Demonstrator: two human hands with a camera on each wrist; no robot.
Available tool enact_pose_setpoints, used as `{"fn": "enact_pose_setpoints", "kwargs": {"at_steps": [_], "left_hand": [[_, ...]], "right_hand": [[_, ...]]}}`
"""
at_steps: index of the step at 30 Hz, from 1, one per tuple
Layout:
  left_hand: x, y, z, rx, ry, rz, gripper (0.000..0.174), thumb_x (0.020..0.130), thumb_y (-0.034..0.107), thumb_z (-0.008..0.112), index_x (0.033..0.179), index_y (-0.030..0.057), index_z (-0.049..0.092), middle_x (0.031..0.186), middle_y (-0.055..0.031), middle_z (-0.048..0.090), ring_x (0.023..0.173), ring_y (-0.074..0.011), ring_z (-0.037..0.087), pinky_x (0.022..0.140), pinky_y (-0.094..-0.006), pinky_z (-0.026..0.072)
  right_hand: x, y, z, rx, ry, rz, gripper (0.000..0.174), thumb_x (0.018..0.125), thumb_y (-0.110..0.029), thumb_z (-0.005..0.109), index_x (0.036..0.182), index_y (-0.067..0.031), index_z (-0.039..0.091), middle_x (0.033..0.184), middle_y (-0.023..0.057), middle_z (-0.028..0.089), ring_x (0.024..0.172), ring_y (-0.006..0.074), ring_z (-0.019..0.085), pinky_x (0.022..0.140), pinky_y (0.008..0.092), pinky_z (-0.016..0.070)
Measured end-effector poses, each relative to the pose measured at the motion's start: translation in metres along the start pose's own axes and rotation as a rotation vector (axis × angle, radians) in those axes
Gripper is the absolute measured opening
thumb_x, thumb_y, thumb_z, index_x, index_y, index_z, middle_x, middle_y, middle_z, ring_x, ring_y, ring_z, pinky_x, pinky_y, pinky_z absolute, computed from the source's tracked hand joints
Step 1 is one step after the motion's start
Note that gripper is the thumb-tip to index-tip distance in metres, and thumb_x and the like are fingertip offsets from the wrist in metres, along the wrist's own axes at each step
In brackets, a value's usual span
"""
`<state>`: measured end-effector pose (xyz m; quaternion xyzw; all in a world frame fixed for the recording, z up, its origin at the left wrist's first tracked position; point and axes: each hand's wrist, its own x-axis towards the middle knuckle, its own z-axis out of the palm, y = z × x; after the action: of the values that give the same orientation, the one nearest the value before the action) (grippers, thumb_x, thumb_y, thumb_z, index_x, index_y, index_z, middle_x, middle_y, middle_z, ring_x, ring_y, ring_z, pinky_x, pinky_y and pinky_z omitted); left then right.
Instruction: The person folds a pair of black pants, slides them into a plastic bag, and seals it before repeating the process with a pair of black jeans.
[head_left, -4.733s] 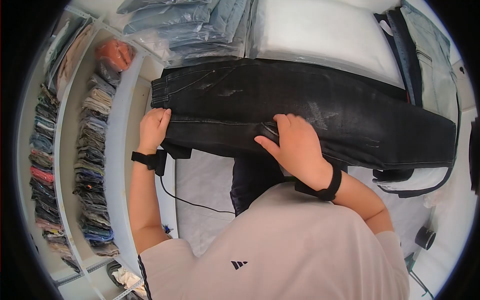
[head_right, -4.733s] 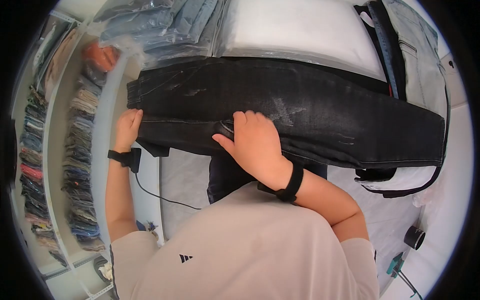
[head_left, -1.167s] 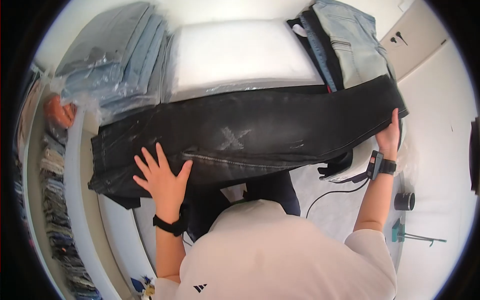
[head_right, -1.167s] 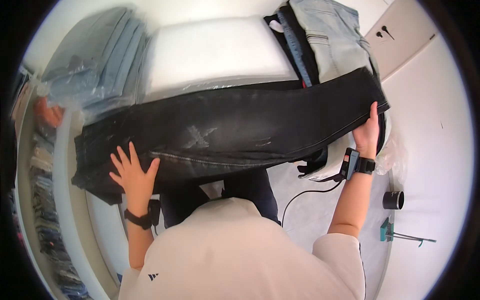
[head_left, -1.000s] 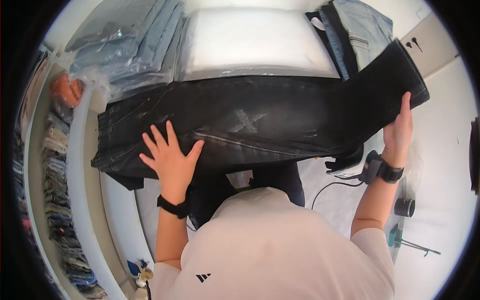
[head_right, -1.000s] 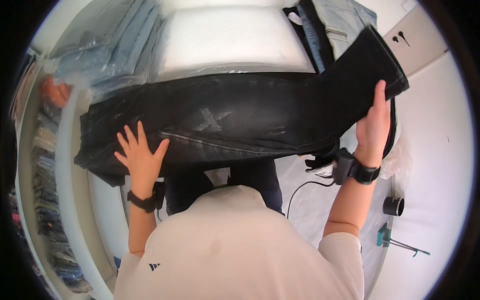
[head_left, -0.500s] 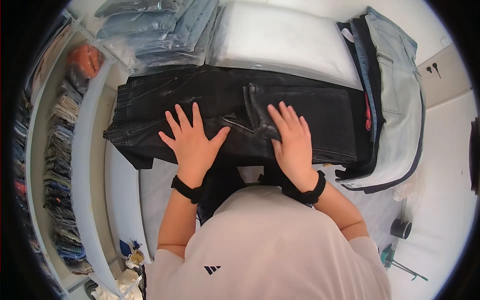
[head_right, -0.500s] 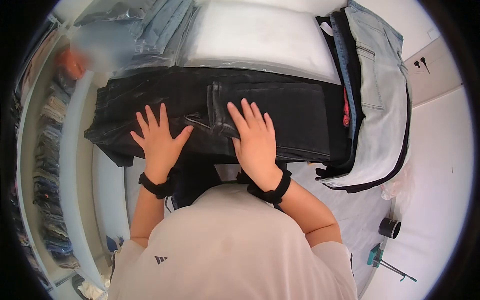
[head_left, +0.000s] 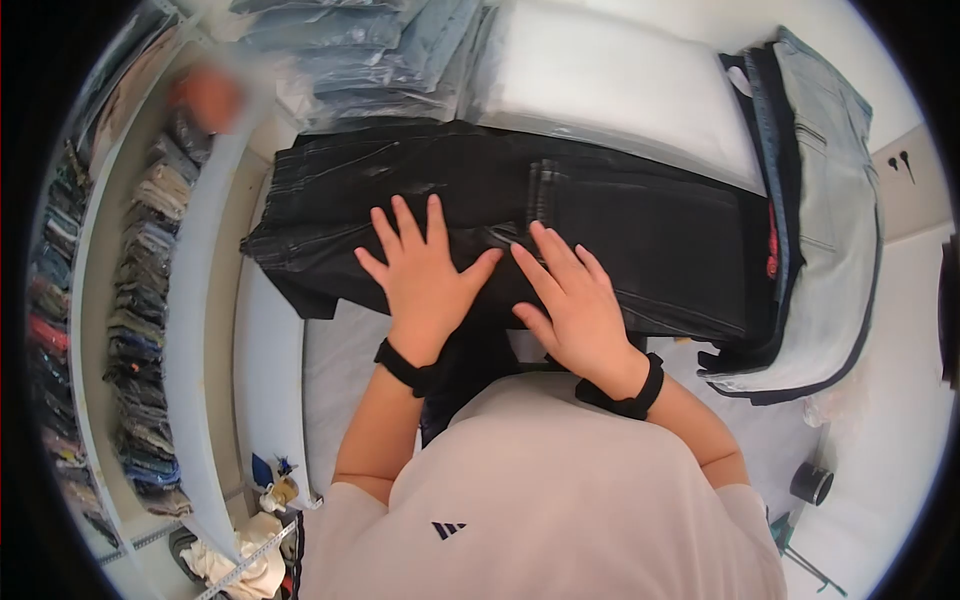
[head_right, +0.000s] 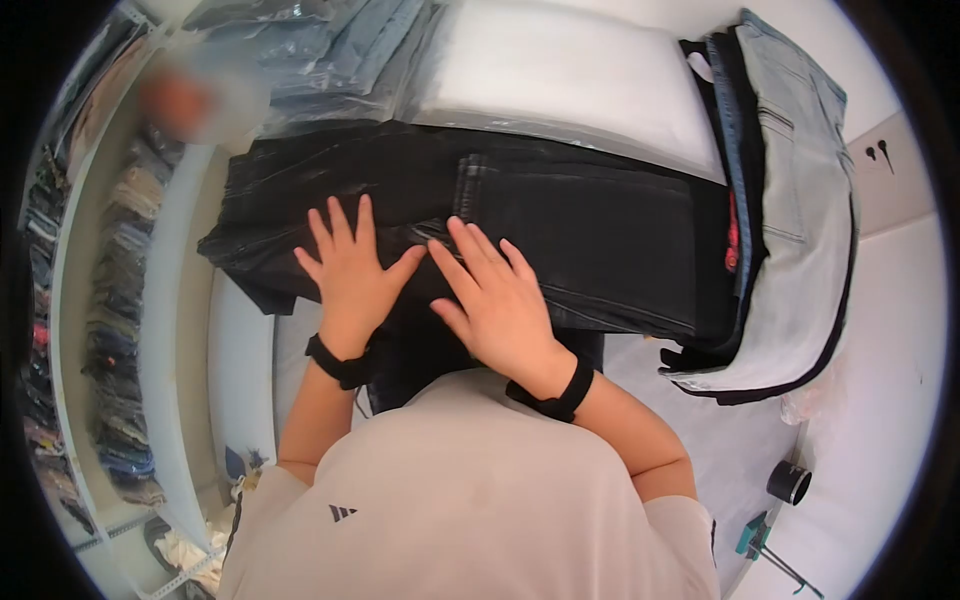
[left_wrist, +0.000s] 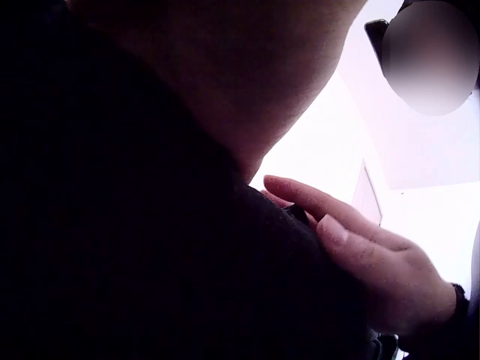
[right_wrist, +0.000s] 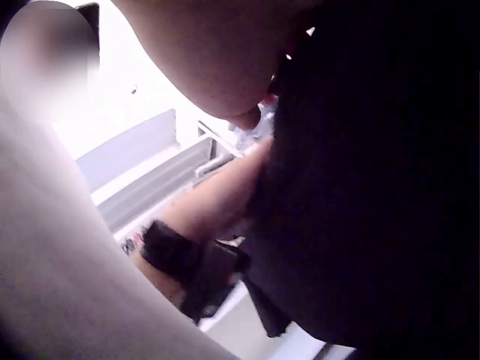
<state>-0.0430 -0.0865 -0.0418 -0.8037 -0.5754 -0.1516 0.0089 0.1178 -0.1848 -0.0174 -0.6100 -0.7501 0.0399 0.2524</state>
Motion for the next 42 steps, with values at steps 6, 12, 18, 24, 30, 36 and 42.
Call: {"fn": "enact_pose_setpoints", "kwargs": {"at_steps": [6, 12, 18, 24, 30, 36, 42], "left_hand": [[0.001, -0.001, 0.0, -0.015, 0.005, 0.004, 0.091, 0.073, 0.062, 0.062, 0.141, 0.0065, 0.036, 0.146, -0.0277, 0.023, 0.138, -0.0464, 0.012, 0.099, -0.072, 0.0113], [0.001, 0.0, 0.0, -0.012, 0.01, 0.004, 0.092, 0.074, 0.063, 0.061, 0.141, 0.0065, 0.036, 0.146, -0.028, 0.024, 0.138, -0.0463, 0.011, 0.099, -0.0724, 0.0115], [0.001, 0.0, 0.001, -0.002, 0.01, 0.009, 0.092, 0.073, 0.063, 0.062, 0.141, 0.0063, 0.036, 0.146, -0.0283, 0.024, 0.138, -0.0468, 0.011, 0.098, -0.0729, 0.012], [0.001, -0.001, 0.0, -0.024, 0.005, 0.011, 0.089, 0.074, 0.061, 0.062, 0.14, 0.0059, 0.037, 0.146, -0.0281, 0.024, 0.138, -0.0466, 0.011, 0.099, -0.0726, 0.011], [-0.019, -0.035, -0.004, -0.58, 0.405, 0.016, 0.047, 0.086, 0.026, 0.063, 0.124, 0.003, 0.048, 0.135, -0.02, 0.04, 0.129, -0.0326, 0.033, 0.104, -0.0514, 0.0261], [-0.04, -0.103, 0.006, -1.161, 0.702, -0.642, 0.029, 0.094, 0.021, 0.055, 0.113, 0.0004, 0.049, 0.109, -0.0102, 0.052, 0.098, -0.017, 0.052, 0.083, -0.0296, 0.0419], [-0.011, -0.133, -0.009, -1.443, 0.37, -0.814, 0.046, 0.091, 0.041, 0.058, 0.106, -0.0016, 0.053, 0.093, -0.0084, 0.057, 0.08, -0.0159, 0.057, 0.07, -0.0265, 0.0447]], "right_hand": [[0.003, 0.008, 0.011, 0.089, 0.093, 0.095, 0.061, 0.078, -0.015, 0.067, 0.133, -0.0023, 0.043, 0.131, 0.0192, 0.048, 0.109, 0.0297, 0.055, 0.093, 0.0399, 0.0424], [0.006, 0.016, 0.021, -0.111, 0.195, 0.124, 0.06, 0.075, -0.007, 0.068, 0.128, 0.0044, 0.044, 0.124, 0.0206, 0.054, 0.113, 0.0323, 0.055, 0.093, 0.0396, 0.0435], [0.006, 0.007, 0.014, -0.075, 0.289, 0.088, 0.055, 0.076, -0.009, 0.067, 0.126, 0.0037, 0.047, 0.128, 0.0173, 0.053, 0.119, 0.0286, 0.052, 0.098, 0.0404, 0.0402], [0.005, 0.002, 0.021, -0.115, 0.127, -0.007, 0.059, 0.079, -0.03, 0.067, 0.132, -0.0153, 0.047, 0.139, 0.0116, 0.044, 0.125, 0.0295, 0.044, 0.101, 0.043, 0.0352], [0.006, 0.005, 0.026, -0.246, 0.089, -0.003, 0.055, 0.075, -0.037, 0.069, 0.127, -0.023, 0.053, 0.137, 0.0103, 0.045, 0.122, 0.0295, 0.046, 0.098, 0.0443, 0.0372], [0.008, 0.001, 0.024, -0.207, 0.09, 0.016, 0.053, 0.076, -0.034, 0.069, 0.125, -0.0201, 0.054, 0.134, 0.0119, 0.047, 0.12, 0.0314, 0.048, 0.097, 0.045, 0.0374], [0.007, 0.001, 0.022, -0.171, 0.091, 0.026, 0.051, 0.077, -0.031, 0.069, 0.124, -0.0184, 0.055, 0.133, 0.0134, 0.047, 0.121, 0.0327, 0.047, 0.098, 0.0457, 0.0365]]}}
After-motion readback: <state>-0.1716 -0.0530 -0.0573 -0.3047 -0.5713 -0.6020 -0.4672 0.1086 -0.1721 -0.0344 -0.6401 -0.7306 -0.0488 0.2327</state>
